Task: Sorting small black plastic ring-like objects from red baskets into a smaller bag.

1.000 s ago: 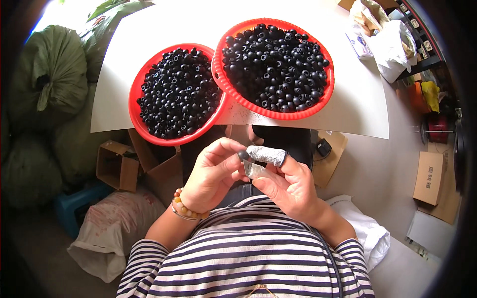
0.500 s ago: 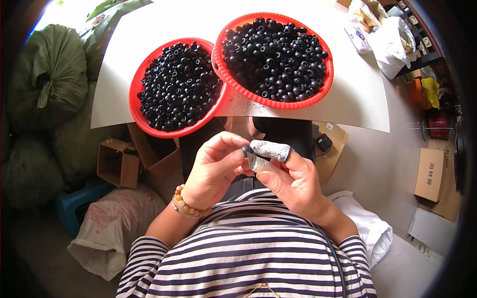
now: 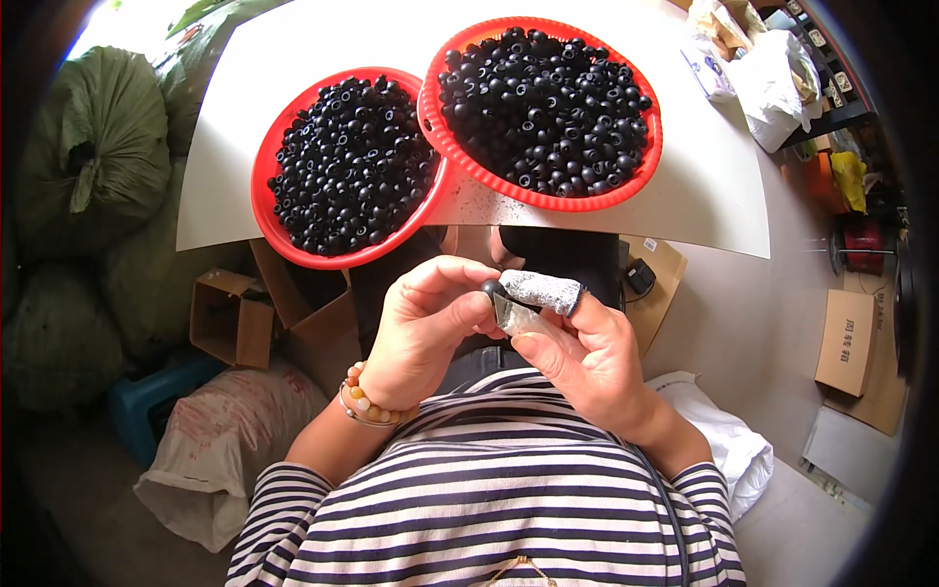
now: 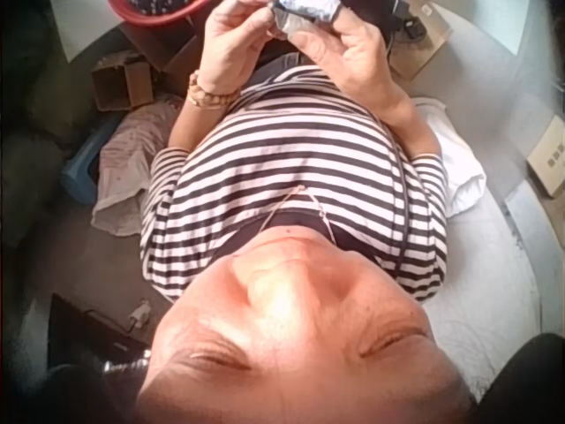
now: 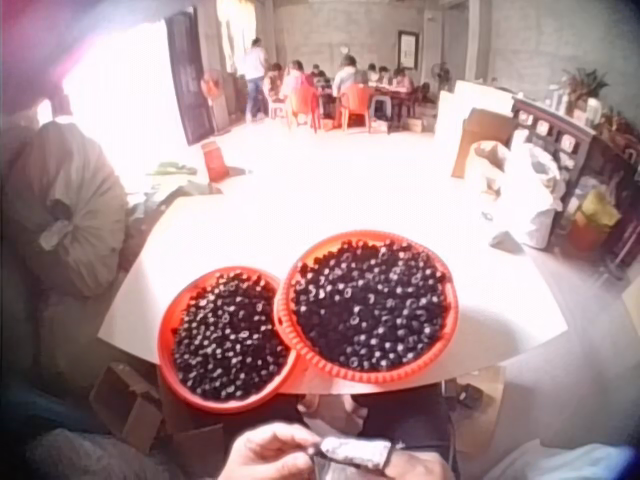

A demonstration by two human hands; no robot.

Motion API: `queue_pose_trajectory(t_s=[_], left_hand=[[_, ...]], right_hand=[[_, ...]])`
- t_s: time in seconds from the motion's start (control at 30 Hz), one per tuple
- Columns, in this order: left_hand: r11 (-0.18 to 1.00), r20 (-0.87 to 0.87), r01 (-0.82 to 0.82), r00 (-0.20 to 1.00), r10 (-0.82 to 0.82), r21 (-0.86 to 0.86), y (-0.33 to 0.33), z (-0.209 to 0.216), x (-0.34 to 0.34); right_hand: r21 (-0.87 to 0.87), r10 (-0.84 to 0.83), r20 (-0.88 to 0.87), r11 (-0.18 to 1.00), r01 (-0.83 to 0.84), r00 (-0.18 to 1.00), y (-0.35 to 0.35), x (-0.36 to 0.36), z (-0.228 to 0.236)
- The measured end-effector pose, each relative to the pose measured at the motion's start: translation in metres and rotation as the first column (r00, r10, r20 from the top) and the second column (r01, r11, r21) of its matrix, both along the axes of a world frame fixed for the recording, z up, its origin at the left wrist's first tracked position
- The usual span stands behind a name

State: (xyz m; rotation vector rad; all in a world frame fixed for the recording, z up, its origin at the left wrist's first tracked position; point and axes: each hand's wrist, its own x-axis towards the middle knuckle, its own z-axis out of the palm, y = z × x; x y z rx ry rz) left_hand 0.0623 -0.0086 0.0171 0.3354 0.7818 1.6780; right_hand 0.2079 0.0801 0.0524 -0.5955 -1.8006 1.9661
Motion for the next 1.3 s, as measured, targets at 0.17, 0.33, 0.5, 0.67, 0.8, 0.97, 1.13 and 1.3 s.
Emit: queue_pose_trajectory(t_s=[0.17, 0.33, 0.5, 0.67, 0.8, 0.97, 1.13, 1.3], left_hand=[[1.000, 0.004, 0.002, 1.000, -0.002, -0.014, 0.000, -0.002, -0.002], [1.000, -0.005, -0.011, 1.000, 0.011, 0.009, 0.002, -0.003, -0.003], [1.000, 0.026, -0.028, 0.999, 0.028, 0.004, 0.005, -0.002, -0.003], [0.999, 0.031, -0.047, 0.998, 0.047, 0.015, 0.006, -0.006, -0.004], [0.996, -0.024, -0.063, 0.998, 0.065, 0.070, 0.008, -0.011, -0.008], [0.992, -0.084, -0.096, 0.991, 0.104, 0.087, 0.011, -0.017, -0.010], [0.990, -0.193, -0.106, 0.973, 0.122, 0.090, 0.013, -0.021, -0.010], [0.981, -0.205, -0.150, 0.964, 0.172, 0.121, 0.014, -0.025, -0.010]], right_hand=[[-0.012, -0.007, -0.003, 1.000, 0.007, 1.000, 0.000, -0.003, -0.002], [-0.057, -0.016, -0.010, 0.998, 0.016, 1.000, 0.000, -0.005, -0.004], [-0.111, -0.016, -0.029, 0.994, 0.013, 0.999, 0.002, -0.007, -0.007], [-0.167, 0.015, 0.007, 0.986, -0.014, 1.000, 0.006, -0.008, -0.006], [-0.196, 0.013, 0.010, 0.980, -0.011, 1.000, 0.006, -0.010, -0.009], [-0.293, -0.036, -0.020, 0.956, 0.029, 0.999, 0.003, -0.013, -0.017], [-0.312, -0.067, -0.012, 0.948, 0.060, 0.998, 0.002, -0.014, -0.019], [-0.286, -0.054, -0.005, 0.957, 0.050, 0.999, 0.004, -0.014, -0.021]])
